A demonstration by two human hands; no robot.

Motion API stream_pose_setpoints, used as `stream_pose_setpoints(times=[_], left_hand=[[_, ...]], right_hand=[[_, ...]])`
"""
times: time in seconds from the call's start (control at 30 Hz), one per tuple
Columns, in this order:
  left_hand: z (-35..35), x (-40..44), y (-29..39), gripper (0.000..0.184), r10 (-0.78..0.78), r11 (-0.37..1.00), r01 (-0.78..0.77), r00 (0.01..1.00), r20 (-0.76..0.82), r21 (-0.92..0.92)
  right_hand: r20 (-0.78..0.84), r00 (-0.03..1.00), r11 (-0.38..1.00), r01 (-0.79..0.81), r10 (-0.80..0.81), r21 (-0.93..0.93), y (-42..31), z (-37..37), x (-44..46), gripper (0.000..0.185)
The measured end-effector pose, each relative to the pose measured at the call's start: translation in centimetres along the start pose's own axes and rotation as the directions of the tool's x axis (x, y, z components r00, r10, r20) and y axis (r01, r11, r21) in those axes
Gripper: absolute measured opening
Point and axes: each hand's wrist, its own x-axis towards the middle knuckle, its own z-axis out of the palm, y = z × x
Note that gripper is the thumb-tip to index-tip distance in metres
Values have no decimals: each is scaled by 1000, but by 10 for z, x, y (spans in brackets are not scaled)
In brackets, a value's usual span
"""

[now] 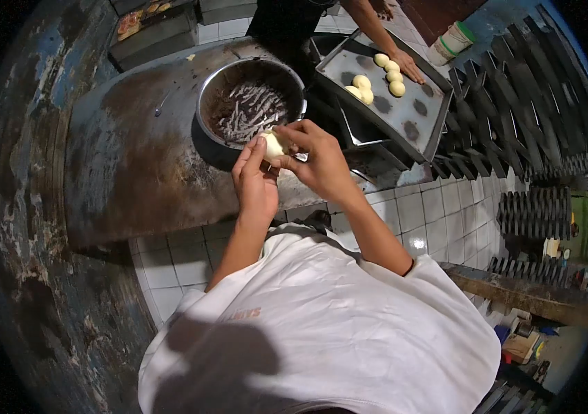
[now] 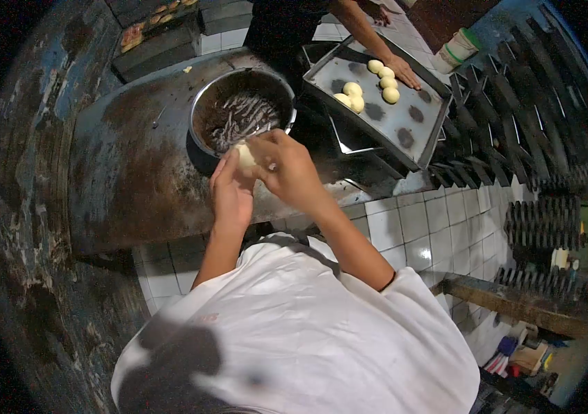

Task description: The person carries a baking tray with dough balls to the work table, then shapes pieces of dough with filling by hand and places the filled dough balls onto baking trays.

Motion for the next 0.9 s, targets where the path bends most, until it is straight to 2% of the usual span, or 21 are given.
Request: stream_pose_setpoints(times=[0.07,0.13,0.2,0.23,0.27,0.3,0.33,0.4,0.43,0.47,0.5,0.53,0.6,0.67,0.73,0.8,0.83,0.87,0.9], left_hand=[[-3,1,-4,32,23,1000,-23,1000,-15,-5],[10,-4,2,31,96,995,-94,991,90,-21],[18,-6,4,29,100,995,-102,986,137,3],[21,-7,1,27,135,990,-142,971,197,20],[25,-7,-2,26,168,983,-182,951,260,33],[29,-6,-8,24,212,972,-232,926,313,29],[33,-5,-14,24,210,972,-232,925,317,31],[42,-4,-26,23,264,956,-288,921,285,47],[52,-3,-34,21,277,953,-296,938,208,68],[57,-1,-42,21,281,952,-299,938,204,66],[63,0,-50,21,258,960,-266,962,90,85],[70,2,-57,21,234,968,-231,972,-23,100],[81,7,-68,24,252,961,-243,967,-49,130],[86,13,-80,27,134,980,-118,987,-91,160],[102,9,-99,30,103,979,-87,992,-79,183],[117,9,-123,33,157,956,-145,987,-24,255],[126,8,-134,37,213,925,-207,977,17,319],[133,5,-143,37,206,927,-201,978,20,317],[140,2,-151,37,220,891,-245,970,108,383]], right_hand=[[-1,999,977,49,-51,-209,0,8,-4,33],[-14,999,983,37,-41,-180,1,5,0,33],[-107,983,965,119,-147,-234,-4,-5,8,31],[-143,989,997,37,-46,-64,-7,-11,9,25],[-148,988,997,36,-45,-62,-3,-17,12,25],[-44,990,977,-125,134,172,2,-23,15,20],[101,955,878,-297,280,376,7,-30,15,15],[102,948,877,-317,301,361,14,-37,11,12],[-14,961,914,-256,274,316,15,-36,7,14],[-127,963,944,-200,239,261,17,-35,2,17],[-163,984,994,-61,75,94,17,-38,-1,23],[-141,988,996,-53,63,77,11,-45,-6,27],[-124,992,991,-6,23,136,15,-60,-11,25],[-84,996,989,-30,42,145,38,-79,-19,22],[-58,996,989,-57,65,139,50,-106,-21,19],[-53,978,976,-196,202,92,57,-134,-20,14],[-64,987,987,-151,148,-52,61,-149,-20,33],[-69,986,986,-156,152,-56,73,-157,-22,33],[-120,967,974,-217,223,63,85,-164,-26,40]])
